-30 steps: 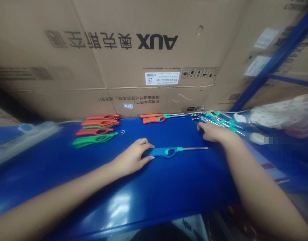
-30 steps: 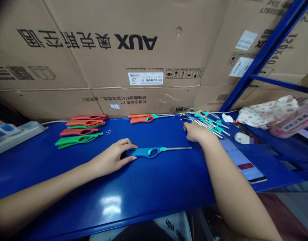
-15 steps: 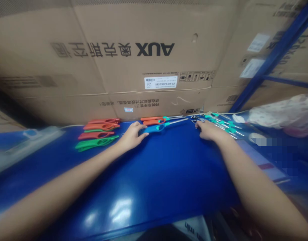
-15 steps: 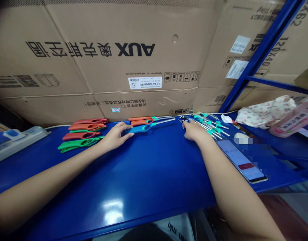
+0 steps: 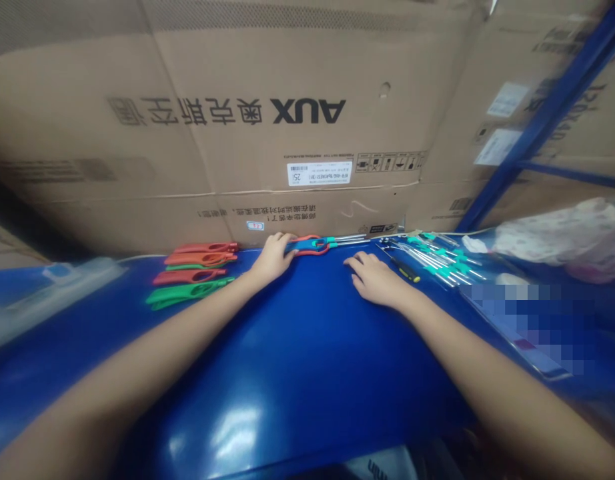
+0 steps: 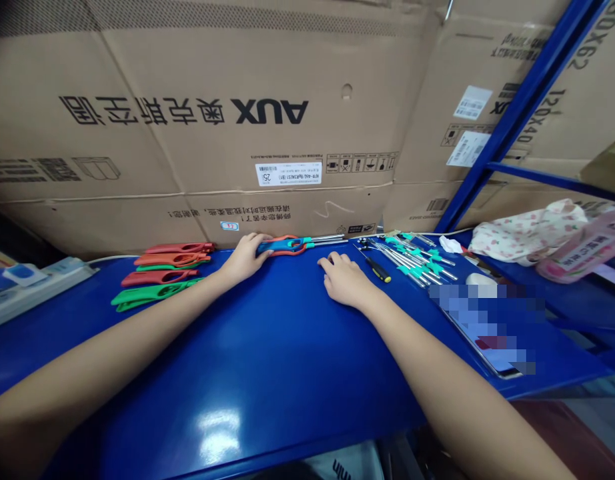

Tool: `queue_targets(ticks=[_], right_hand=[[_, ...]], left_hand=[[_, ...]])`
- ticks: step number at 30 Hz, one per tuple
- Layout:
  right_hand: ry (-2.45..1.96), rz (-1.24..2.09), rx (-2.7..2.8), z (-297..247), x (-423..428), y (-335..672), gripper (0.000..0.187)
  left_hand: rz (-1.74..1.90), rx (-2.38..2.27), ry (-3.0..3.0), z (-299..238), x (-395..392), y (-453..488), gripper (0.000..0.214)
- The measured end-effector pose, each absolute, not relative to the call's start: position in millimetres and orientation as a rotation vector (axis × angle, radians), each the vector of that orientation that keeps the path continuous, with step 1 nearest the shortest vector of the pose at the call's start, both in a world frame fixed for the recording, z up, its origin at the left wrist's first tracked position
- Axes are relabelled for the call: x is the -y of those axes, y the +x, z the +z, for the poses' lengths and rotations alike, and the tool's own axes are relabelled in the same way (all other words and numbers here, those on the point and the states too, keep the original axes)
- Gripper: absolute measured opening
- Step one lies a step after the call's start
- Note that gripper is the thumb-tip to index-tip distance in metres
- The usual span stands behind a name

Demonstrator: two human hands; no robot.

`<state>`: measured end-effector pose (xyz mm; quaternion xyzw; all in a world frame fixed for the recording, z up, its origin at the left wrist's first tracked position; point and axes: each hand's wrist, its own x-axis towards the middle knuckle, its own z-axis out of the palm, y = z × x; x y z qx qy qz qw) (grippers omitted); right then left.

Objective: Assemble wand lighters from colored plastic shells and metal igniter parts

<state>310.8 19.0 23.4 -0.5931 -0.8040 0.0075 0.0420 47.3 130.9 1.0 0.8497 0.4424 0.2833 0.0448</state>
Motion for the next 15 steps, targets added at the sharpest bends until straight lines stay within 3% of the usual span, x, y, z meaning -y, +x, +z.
queue_targets(ticks=[9,15], right_hand=[[-1.840,0.064,2.476,24,-16,310,0.048],[-1.839,0.052,2.485,25,-16,310,0.049]], left_hand=[[0.893,-1.431,2.731,5,-130,56,0.022],[0.892,-1.446,2.808,8,-118,61,0.039]])
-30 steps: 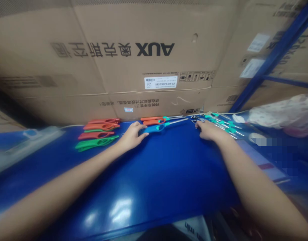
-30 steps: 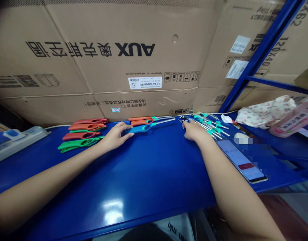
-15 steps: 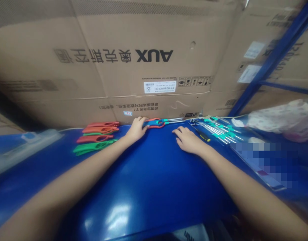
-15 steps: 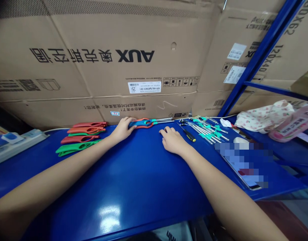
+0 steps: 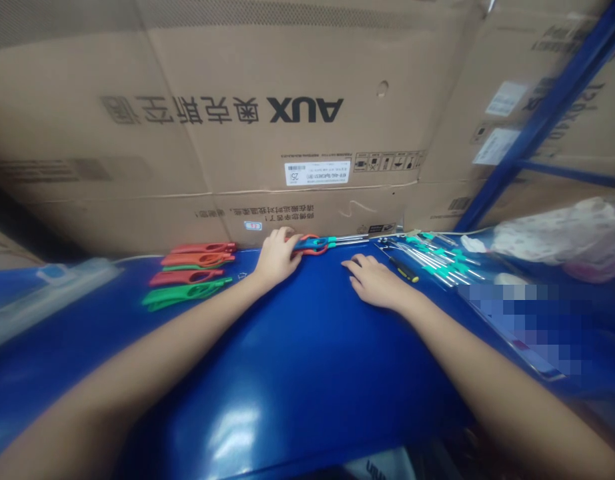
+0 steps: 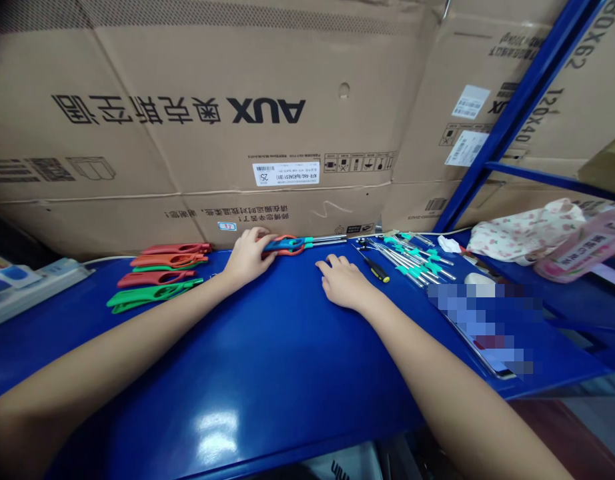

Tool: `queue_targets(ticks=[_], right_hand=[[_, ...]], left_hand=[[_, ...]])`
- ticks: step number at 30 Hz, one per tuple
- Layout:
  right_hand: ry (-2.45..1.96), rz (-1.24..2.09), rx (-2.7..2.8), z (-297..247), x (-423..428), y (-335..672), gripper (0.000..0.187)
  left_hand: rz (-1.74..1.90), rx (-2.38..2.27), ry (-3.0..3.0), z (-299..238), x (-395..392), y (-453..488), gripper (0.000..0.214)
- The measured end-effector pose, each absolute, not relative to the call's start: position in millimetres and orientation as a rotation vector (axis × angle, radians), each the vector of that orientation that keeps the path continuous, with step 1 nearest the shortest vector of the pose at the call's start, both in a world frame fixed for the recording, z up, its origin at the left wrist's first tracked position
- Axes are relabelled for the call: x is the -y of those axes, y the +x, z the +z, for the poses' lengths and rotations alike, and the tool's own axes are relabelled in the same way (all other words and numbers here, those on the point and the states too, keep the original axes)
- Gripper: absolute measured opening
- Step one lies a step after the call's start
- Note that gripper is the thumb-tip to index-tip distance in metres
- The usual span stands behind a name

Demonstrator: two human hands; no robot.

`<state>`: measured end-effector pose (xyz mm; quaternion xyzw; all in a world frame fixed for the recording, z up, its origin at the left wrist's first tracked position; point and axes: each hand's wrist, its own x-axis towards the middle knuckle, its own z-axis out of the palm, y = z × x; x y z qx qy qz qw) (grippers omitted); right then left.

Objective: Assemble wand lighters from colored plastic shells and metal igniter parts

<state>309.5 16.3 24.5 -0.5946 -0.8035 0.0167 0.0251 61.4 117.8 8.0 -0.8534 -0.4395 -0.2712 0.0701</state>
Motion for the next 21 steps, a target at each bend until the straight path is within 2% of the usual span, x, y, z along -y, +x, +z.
queue_targets(ticks=[9,15,21], right_hand=[[-1.829,0.042,2.493,24,-17,310,0.049],[-1.806,0.015,2.479,23,-18,312,0.048],[-1.723,0.022,2.385,13,-19,312,0.047]], left_hand=[[-0.770,1.276,-2.611,11,-94,59,0.048],[-0.676,1.238,-2.702,12,-68,32,0.040],[-0.609,1.298,-2.734,24,-47,-15,0.021]])
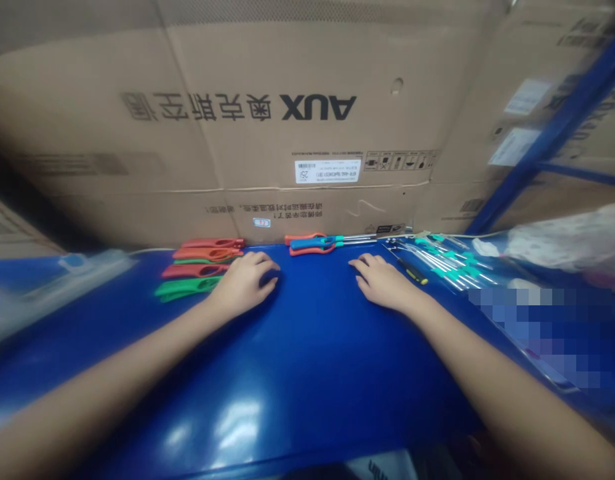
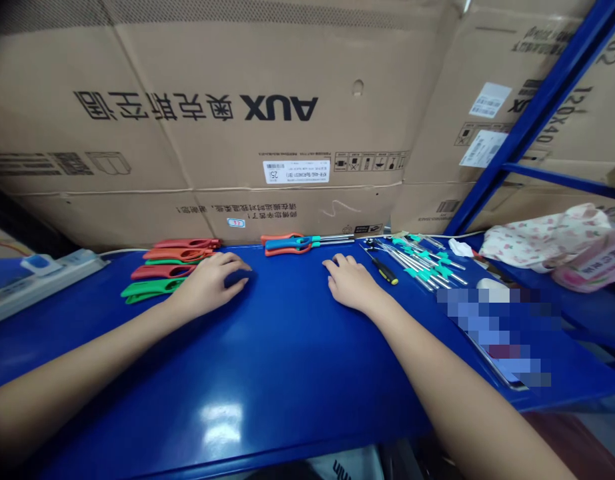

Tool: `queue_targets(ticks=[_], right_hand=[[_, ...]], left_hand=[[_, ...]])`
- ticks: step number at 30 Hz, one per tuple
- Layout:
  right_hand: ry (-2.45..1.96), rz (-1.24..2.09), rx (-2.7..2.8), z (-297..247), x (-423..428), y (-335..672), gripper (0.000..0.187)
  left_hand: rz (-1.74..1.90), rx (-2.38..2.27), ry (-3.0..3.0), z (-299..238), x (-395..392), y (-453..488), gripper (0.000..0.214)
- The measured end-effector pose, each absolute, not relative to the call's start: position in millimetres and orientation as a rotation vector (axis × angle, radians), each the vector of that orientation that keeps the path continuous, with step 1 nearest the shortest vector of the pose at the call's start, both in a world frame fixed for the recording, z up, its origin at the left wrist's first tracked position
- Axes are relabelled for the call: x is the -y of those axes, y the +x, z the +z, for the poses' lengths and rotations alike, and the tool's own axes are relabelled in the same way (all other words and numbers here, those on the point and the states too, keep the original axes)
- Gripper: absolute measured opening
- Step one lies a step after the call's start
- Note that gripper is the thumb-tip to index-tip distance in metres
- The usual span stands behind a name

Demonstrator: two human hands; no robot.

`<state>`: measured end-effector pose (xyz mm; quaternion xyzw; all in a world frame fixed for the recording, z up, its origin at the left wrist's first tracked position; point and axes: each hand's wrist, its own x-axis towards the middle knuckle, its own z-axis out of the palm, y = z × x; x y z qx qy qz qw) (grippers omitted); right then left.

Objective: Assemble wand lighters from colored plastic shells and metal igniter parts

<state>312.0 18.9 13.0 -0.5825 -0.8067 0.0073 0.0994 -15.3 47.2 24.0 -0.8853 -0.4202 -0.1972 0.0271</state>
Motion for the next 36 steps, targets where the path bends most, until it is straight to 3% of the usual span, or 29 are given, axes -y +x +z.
queue_targets(ticks=[4,8,11,13,17,27,36], right_hand=[[-1.653,0.023,2.170,13,-21,306,0.058],[-1.546,0.044,2.030,23,-15,295,0.017],[-1.423,0.082,1.960,30,-4,283,0.043],[-1.321,0.158,1.947,32,4,274,0.048],[-1.311,0.320,1.967,31,15,261,0.020],[-1.237,0.221,2.055,29,14,262,0.025],[-0.939,0.208,2.477,32,27,255,0.023]], left_hand=[[-0.633,1.411,-2.688,34,-37,-45,0.019],[-0.625,1.532,-2.620,36,-31,-67,0.023],[-0.578,1.620,-2.543,35,-31,-78,0.025],[-0.523,1.660,-2.482,34,-31,-82,0.023],[-0.402,1.719,-2.381,31,-32,-87,0.017],[-0.229,1.858,-2.428,31,-21,-80,0.023],[-0.428,1.416,-2.937,24,23,-27,0.030]])
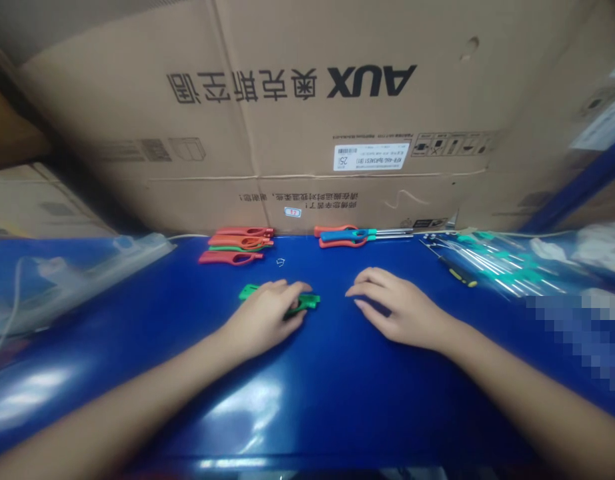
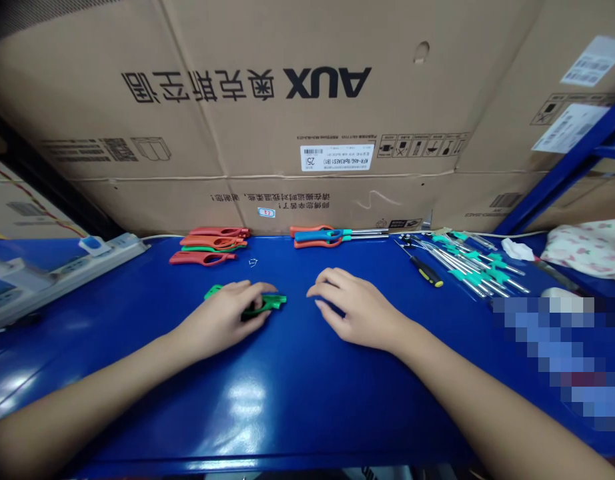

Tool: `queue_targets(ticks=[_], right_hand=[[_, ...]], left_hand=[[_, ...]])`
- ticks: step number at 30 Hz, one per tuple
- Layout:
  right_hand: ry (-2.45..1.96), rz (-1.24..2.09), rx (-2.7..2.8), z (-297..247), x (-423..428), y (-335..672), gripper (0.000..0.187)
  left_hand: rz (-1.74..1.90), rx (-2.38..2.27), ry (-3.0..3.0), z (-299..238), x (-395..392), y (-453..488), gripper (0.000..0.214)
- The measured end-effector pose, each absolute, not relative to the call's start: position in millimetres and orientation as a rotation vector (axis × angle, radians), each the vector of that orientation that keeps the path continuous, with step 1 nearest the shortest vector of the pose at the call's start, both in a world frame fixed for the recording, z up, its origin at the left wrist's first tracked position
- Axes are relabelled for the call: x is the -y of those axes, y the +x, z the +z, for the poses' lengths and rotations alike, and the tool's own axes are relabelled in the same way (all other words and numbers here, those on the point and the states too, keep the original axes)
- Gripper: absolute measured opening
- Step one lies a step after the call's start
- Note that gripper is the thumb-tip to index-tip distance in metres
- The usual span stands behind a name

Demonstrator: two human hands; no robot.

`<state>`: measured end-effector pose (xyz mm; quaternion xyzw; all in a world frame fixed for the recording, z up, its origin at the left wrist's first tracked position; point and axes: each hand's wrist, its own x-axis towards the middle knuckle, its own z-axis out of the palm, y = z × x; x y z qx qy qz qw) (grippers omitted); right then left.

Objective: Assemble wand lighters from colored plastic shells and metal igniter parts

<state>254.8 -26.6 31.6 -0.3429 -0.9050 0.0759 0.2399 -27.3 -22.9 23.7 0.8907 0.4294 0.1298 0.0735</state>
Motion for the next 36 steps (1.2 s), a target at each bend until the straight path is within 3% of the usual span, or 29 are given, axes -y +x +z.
queue_targets(ticks=[6,11,17,24,36], right_hand=[[-0.802,0.378,2.645,25,32,238,0.031],[-0.798,0.434,2.706,19,29,236,0.024],[-0.836,0.426,2.725,23,24,245,0.012],[-0.912,0.420,2.718,30,15,264,0.023],[-0.996,0.300,2.727,32,15,264,0.029]], left_hand=[[0.454,-0.986,2.655,17,39,-13,0.049],[0.479,-0.892,2.552,17,44,-13,0.070],[0.517,-0.748,2.584,17,42,-15,0.064],[0.751,-1.052,2.456,2,13,-28,0.056],[0.880,-1.032,2.290,-6,7,-26,0.059]])
